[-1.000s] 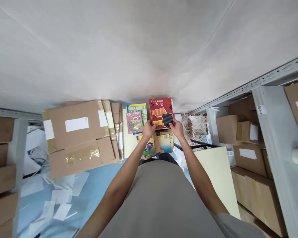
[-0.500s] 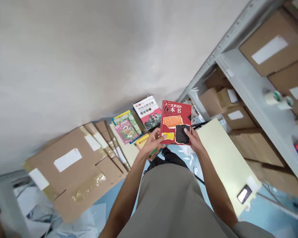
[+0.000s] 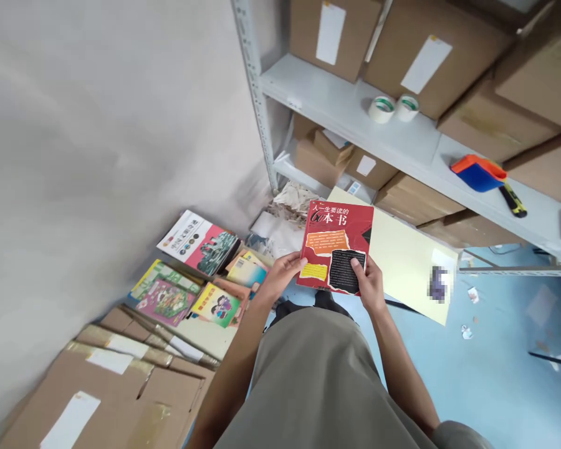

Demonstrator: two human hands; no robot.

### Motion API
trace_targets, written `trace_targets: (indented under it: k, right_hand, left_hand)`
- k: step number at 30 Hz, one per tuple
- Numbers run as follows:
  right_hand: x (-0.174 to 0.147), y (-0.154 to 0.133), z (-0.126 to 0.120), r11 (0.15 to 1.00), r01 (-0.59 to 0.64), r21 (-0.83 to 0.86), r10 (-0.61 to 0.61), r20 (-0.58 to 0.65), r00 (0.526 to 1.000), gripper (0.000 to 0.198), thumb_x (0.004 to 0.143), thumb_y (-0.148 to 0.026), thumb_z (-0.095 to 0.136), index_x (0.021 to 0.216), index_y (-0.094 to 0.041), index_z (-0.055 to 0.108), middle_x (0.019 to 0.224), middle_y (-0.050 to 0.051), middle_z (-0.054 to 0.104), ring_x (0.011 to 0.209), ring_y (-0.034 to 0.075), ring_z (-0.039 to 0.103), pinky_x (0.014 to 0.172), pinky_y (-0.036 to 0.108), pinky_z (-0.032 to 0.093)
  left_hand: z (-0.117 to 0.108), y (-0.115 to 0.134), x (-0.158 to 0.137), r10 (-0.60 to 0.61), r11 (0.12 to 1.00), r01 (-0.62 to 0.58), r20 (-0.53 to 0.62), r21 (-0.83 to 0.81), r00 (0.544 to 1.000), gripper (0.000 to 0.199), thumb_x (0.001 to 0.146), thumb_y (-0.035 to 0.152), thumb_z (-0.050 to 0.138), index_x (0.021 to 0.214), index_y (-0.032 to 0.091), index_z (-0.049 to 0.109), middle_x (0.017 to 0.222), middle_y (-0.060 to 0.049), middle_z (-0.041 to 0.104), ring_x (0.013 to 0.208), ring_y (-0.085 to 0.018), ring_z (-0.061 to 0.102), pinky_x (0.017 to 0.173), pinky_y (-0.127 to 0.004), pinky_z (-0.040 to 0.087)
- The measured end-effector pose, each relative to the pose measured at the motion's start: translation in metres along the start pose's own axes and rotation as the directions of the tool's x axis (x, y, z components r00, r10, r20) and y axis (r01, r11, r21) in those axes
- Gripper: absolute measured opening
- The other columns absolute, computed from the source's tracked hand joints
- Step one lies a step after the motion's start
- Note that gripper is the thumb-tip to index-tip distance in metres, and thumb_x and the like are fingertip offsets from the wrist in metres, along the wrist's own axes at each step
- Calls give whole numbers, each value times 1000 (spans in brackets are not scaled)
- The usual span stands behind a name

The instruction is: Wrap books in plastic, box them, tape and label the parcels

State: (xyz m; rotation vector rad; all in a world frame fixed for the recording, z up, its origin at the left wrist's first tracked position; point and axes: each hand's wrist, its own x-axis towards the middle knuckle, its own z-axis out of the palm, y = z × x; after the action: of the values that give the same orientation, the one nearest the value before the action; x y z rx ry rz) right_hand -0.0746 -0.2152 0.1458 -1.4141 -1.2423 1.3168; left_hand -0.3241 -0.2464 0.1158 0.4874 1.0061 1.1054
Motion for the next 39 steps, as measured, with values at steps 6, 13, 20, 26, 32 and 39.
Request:
trace_targets:
  k: [6, 13, 20, 26, 32, 39]
  right_hand:
    - [29, 7, -93, 998, 29, 60, -28, -24, 999, 50, 97, -67, 78, 118, -22, 79, 113, 9, 85, 103, 30, 78, 93, 40, 63]
    - [73, 27, -185, 986, 14, 168, -6, -45, 999, 51, 95, -68, 78, 116, -22, 78, 110, 8, 84, 99, 28, 78, 89, 39, 63]
    - [98, 34, -221, 982, 4, 187, 4, -41, 999, 53, 94, -72, 77, 117, -24, 77, 114, 8, 84, 103, 29, 77, 93, 40, 63]
    - [105, 43, -224, 985, -32, 172, 43, -59, 997, 57, 93, -76, 75, 117, -24, 77, 108, 8, 84, 101, 30, 77, 91, 41, 64]
    - [118, 46, -219, 1000, -1, 6, 2, -207, 978, 66, 93, -72, 77, 136, -23, 73, 147, 16, 74, 133, 35, 72, 112, 50, 60]
    - [117, 34, -176, 994, -33, -107, 29, -40, 999, 60, 89, -70, 82, 131, -28, 76, 116, 11, 84, 112, 35, 80, 91, 45, 66]
  left_hand:
    - [89, -15, 61, -81, 995, 77, 53, 69, 995, 61, 71, 59, 102, 109, 15, 84, 109, -13, 86, 95, -31, 84, 88, -40, 66]
    - [176, -35, 113, -84, 982, 74, 53, 172, 995, 65, 72, 59, 101, 118, 17, 84, 110, -11, 86, 110, -36, 82, 99, -46, 65]
    - [218, -34, 133, -82, 968, 69, 43, 240, 996, 62, 74, 56, 100, 119, 17, 83, 111, -10, 86, 117, -37, 80, 104, -49, 64]
    - [223, -33, 141, -105, 959, 87, 52, 270, 993, 68, 75, 64, 97, 124, 18, 81, 112, -10, 86, 116, -37, 80, 102, -49, 65]
    - [233, -42, 148, 27, 896, -30, 15, 443, 1000, 63, 80, 67, 91, 121, 19, 83, 109, -8, 86, 102, -32, 79, 91, -39, 63]
    - [268, -78, 143, 158, 473, -34, -46, 881, 986, 28, 89, 37, 81, 115, 27, 88, 87, -10, 84, 92, -35, 80, 86, -37, 54]
